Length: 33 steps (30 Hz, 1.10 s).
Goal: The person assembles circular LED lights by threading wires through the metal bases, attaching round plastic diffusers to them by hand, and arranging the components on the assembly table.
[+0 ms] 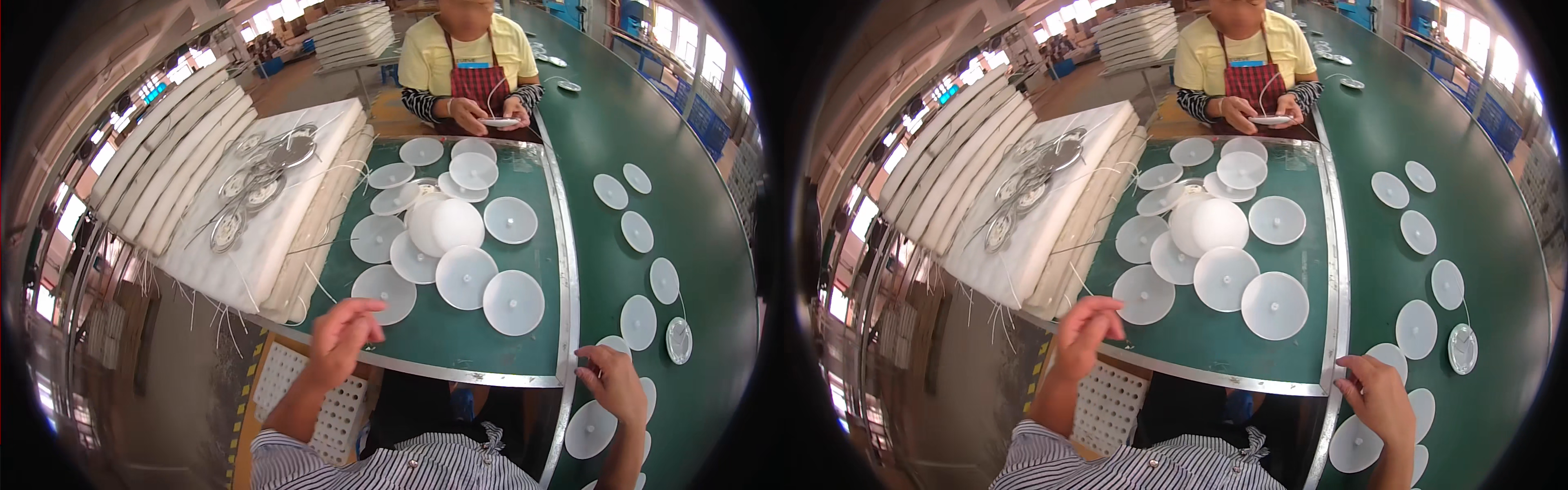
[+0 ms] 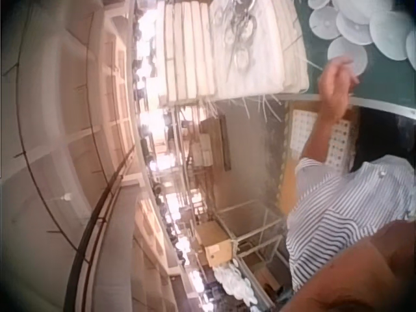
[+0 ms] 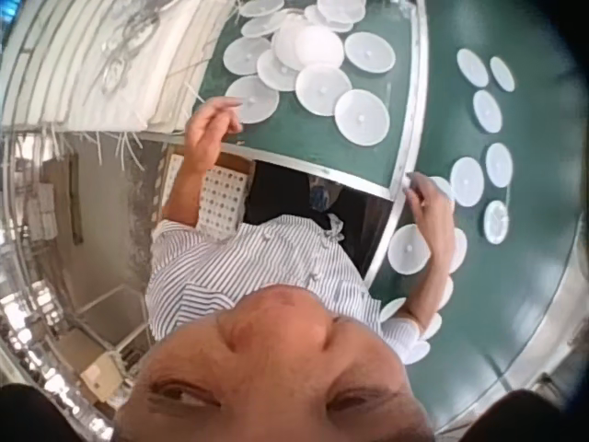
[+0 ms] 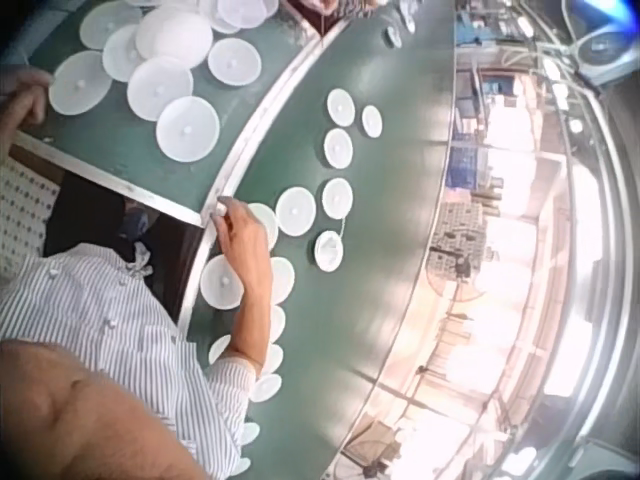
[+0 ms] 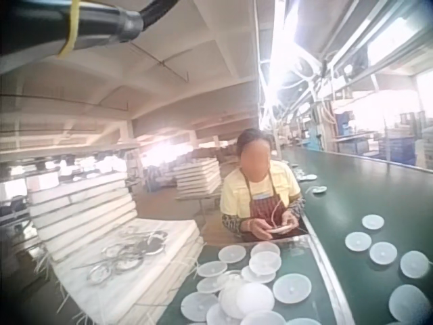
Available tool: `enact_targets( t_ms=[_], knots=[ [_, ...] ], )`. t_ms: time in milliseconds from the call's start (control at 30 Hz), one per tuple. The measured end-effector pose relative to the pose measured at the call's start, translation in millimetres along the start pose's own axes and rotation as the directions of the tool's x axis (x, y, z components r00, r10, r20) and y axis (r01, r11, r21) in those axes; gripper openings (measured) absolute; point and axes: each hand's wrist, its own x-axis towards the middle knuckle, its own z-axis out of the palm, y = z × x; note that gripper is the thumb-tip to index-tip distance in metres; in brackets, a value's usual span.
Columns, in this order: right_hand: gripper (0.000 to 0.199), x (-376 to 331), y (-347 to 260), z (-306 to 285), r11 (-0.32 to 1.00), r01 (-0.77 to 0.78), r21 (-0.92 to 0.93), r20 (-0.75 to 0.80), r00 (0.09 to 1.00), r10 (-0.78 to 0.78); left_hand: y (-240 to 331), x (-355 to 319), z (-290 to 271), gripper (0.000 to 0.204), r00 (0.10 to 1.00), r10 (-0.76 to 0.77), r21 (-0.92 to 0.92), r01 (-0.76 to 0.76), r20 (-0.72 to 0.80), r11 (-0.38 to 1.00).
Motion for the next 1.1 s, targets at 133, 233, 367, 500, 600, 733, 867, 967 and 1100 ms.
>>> enact_targets(
  t_ms=[133,233,367,500,600,733,867,967,1100],
  knots=[
    [0.024,13.0,-14.8,14.9,0.999,0.036,0.019,0.089,0.995,-0.038,21.7,-17.1,-61.2,0.026,0.974,0.167,0.607,-0.039,-0.155,0.794],
    [0.024,18.8,-23.1,28.4,0.987,0.157,-0.040,0.218,0.965,-0.145,40.8,-16.2,-97.6,0.038,0.949,0.258,0.925,0.074,-0.179,0.372],
    [0.024,25.8,-28.4,33.9,0.985,0.172,0.032,0.275,0.946,-0.174,41.2,-15.1,-94.7,0.060,0.952,0.000,0.952,0.305,-0.305,0.011],
    [0.024,30.6,-32.6,39.5,0.977,0.212,0.034,0.313,0.926,-0.212,1.1,-34.1,-107.6,0.065,0.925,0.197,0.943,0.305,-0.326,0.129],
    [0.026,32.2,-35.2,39.3,0.970,0.245,-0.012,0.343,0.912,-0.226,-6.4,-36.4,-119.8,0.065,0.869,0.279,0.901,0.337,-0.409,0.272],
    [0.027,44.7,-40.3,51.1,0.952,0.293,0.087,0.464,0.834,-0.299,-7.6,-33.9,-146.3,0.058,0.914,0.342,0.976,0.213,-0.219,0.054],
    [0.029,60.7,-52.5,65.4,0.924,0.340,0.175,0.508,0.773,-0.381,-4.8,-28.4,-155.2,0.054,0.884,0.455,0.992,0.063,-0.105,0.106],
    [0.031,75.7,-70.7,76.8,0.886,0.423,0.189,0.520,0.722,-0.455,1.6,-22.5,-153.1,0.052,0.846,0.527,0.992,0.013,-0.079,0.129],
    [0.039,111.1,-98.1,99.6,0.878,0.337,0.340,0.570,0.668,-0.478,3.4,-12.3,-157.6,0.049,0.786,0.615,0.991,-0.021,-0.066,0.133]
  ],
)
